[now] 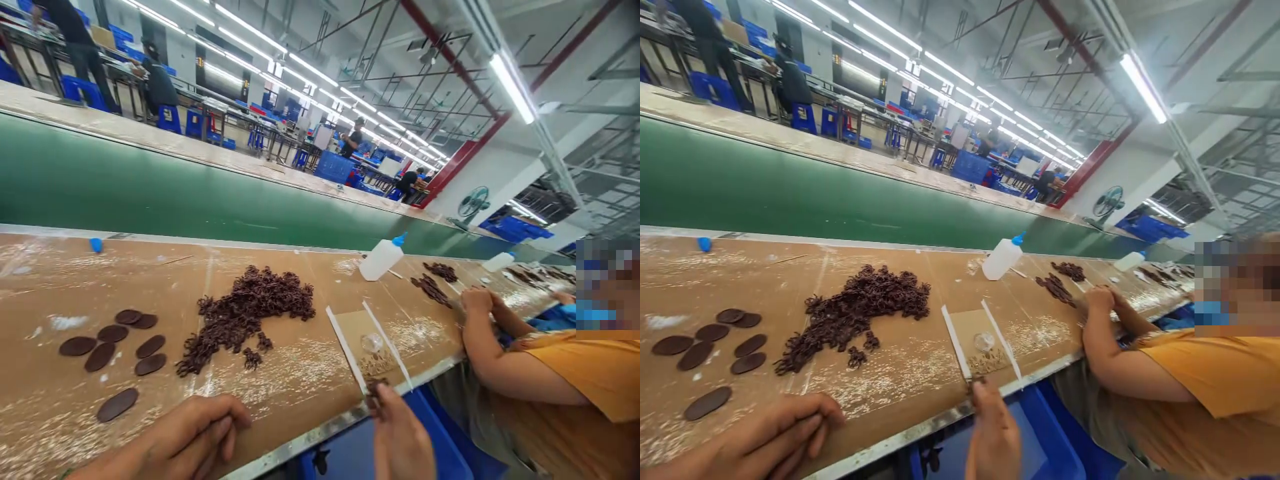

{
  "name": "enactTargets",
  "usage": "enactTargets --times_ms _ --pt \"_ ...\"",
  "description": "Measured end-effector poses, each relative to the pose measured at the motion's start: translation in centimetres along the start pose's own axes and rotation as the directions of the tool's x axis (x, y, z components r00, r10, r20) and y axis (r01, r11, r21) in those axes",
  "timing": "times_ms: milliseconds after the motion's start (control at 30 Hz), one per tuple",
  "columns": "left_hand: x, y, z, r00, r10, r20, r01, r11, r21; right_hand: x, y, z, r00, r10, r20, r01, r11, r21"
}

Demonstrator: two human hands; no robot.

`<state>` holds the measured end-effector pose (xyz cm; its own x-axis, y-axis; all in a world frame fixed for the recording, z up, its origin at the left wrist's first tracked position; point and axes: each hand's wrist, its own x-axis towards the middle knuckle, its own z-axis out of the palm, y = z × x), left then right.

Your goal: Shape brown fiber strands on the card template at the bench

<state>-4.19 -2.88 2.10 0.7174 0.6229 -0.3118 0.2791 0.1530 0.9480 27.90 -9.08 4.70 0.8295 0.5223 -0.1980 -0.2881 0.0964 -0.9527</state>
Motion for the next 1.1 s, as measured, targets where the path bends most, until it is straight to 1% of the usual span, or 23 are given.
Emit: enactTargets --times_ms 67,167,267,367,533,667,733,833,933,1100 --pt "0.0 1.8 -0.1 1.0 -0.021 0.015 0.018 0.986 0.168 2.6 -2.0 -0.6 0.998 0.036 -0.061 -0.035 0.999 0.015" --pt "-0.1 3.6 -0.4 0.999 -0.029 0.024 0.022 0.968 0.251 5.6 -4.4 -0.3 0.994 0.046 -0.1 -0.046 0.999 0.004" --pt "-0.3 3.8 -0.5 0.999 -0.015 0.049 0.002 0.962 0.272 7.9 -5.6 0.4 0.989 0.098 -0.11 -0.102 0.994 -0.027" --pt "-0.3 3.8 -0.5 0.999 0.004 0.033 -0.013 0.956 0.292 9.3 -6.0 1.0 0.978 0.169 -0.119 -0.178 0.982 -0.066" --pt "-0.3 4.7 -0.4 1.0 -0.005 0.009 0.002 0.955 0.296 10.3 -6.3 1.5 0.966 0.238 -0.099 -0.252 0.954 -0.16" --pt "-0.2 5.0 -0.3 0.999 0.051 -0.014 -0.045 0.958 0.282 10.6 -6.4 1.8 0.965 0.247 -0.084 -0.259 0.942 -0.214" --pt "-0.1 4.9 -0.3 0.998 0.07 -0.007 -0.065 0.953 0.295 10.8 -6.4 1.8 0.965 0.246 -0.092 -0.261 0.936 -0.235" --pt "0.0 5.0 -0.3 0.998 0.067 0.017 -0.069 0.95 0.303 11.0 -6.3 1.7 0.963 0.247 -0.109 -0.268 0.927 -0.263" --pt "0.1 5.1 -0.3 0.998 0.06 0.03 -0.066 0.96 0.273 10.9 -6.4 1.9 0.961 0.251 -0.114 -0.273 0.921 -0.277" --pt "0.1 5.1 -0.3 0.995 0.101 0.026 -0.104 0.964 0.244 10.8 -6.3 2.2 0.957 0.27 -0.109 -0.29 0.912 -0.29"
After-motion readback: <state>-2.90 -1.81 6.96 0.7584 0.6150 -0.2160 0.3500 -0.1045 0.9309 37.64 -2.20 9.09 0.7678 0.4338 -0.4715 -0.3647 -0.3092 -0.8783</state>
